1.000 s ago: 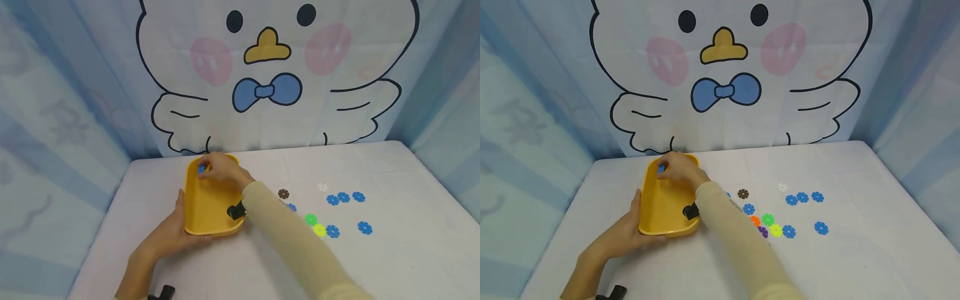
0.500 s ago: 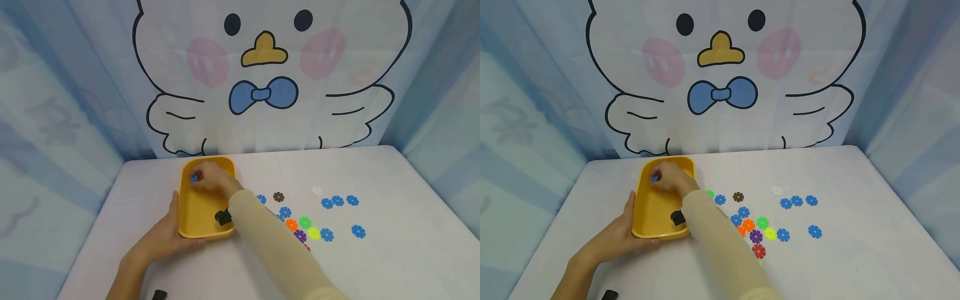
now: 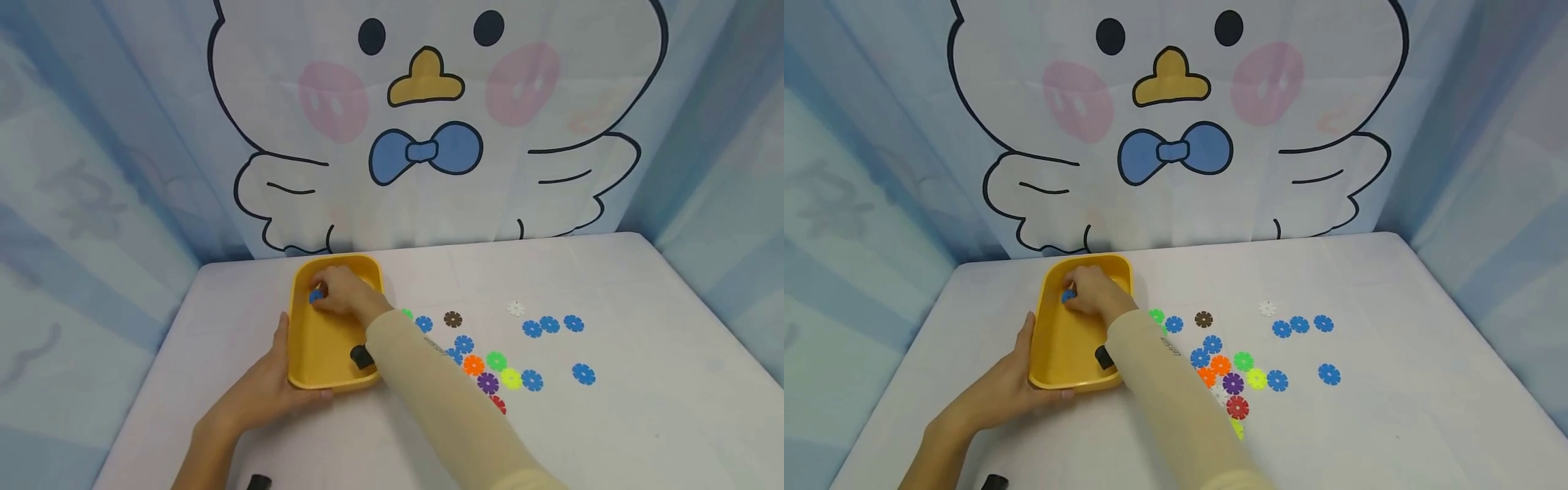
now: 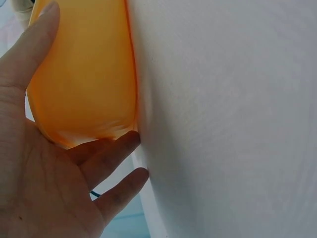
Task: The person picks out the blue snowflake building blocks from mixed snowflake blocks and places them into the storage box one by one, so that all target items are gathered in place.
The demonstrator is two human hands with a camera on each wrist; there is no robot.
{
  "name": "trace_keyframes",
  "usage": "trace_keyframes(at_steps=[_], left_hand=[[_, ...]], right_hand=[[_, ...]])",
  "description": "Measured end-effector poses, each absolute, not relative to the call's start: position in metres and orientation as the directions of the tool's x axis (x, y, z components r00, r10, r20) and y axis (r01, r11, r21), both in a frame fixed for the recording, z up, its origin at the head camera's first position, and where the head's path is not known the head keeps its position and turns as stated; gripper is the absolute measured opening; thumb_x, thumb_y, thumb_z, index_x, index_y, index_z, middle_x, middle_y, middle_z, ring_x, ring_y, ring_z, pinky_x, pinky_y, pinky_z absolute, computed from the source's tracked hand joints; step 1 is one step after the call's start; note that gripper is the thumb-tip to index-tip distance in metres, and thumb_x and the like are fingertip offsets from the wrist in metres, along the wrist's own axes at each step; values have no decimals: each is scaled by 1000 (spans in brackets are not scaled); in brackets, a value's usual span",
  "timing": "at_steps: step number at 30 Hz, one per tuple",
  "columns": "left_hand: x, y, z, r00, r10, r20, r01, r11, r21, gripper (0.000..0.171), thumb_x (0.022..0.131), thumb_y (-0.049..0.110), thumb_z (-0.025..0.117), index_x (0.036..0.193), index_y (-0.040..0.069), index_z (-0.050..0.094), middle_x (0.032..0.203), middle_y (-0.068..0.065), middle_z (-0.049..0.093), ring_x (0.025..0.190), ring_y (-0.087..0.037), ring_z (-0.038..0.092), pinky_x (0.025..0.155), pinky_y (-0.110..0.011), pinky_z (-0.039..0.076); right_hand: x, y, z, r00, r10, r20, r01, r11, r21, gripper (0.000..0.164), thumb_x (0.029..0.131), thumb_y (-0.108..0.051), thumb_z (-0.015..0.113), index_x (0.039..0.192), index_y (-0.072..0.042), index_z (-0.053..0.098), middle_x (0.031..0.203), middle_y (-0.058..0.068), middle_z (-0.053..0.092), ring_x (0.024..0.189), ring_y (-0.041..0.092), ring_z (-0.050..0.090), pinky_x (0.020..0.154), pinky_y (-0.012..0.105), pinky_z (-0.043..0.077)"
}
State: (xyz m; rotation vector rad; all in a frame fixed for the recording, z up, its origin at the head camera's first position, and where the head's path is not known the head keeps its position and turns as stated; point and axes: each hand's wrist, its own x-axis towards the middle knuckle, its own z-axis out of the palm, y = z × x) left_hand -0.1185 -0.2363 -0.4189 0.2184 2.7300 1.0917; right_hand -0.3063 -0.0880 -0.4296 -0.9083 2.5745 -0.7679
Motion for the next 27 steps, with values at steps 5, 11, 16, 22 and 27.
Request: trace_keyframes(at_steps=[5,11,16,22,27], left_hand=[[-123,-233,-421,-969,219,-115,77,710,700,145,76,64,83,161,12,-22,170,-22,12,147,-36,40,118,-59,33],[-124,-229,-418,-970,192,-147,51,758,650,147,74,72,79,161,10,-22,168,-25,19,140,-38,48,115,-59,39],[-122,-229,-415,-972,168,-164,32,788,615,148,73,75,78,161,10,-21,166,-27,23,136,-40,52,112,-59,42],[-120,-230,-415,-970,166,-176,24,790,613,148,73,74,79,161,9,-21,166,-27,22,137,-40,51,112,-60,42],[-119,-232,-414,-964,151,-218,-14,791,611,147,74,73,78,161,11,-22,167,-26,21,138,-41,49,112,-62,41]], right_hand=[[-306,-82,-426,-771,-625,-123,-463,683,-565,41,97,-25,74,136,-15,65,124,1,64,109,15,56,103,25,49],[-304,-74,-417,-759,-639,-125,-500,695,-517,43,98,-26,72,138,-15,63,134,2,61,120,16,56,110,30,46],[-300,-67,-406,-736,-667,-115,-530,673,-516,44,99,-30,71,139,-16,62,133,3,62,120,16,57,108,29,47],[-287,-64,-386,-677,-734,-58,-603,598,-528,42,100,-35,69,137,-16,64,129,0,66,108,11,60,100,23,50],[-275,-66,-368,-606,-795,11,-686,515,-514,42,101,-36,67,137,-15,63,126,0,66,100,9,62,92,17,51]])
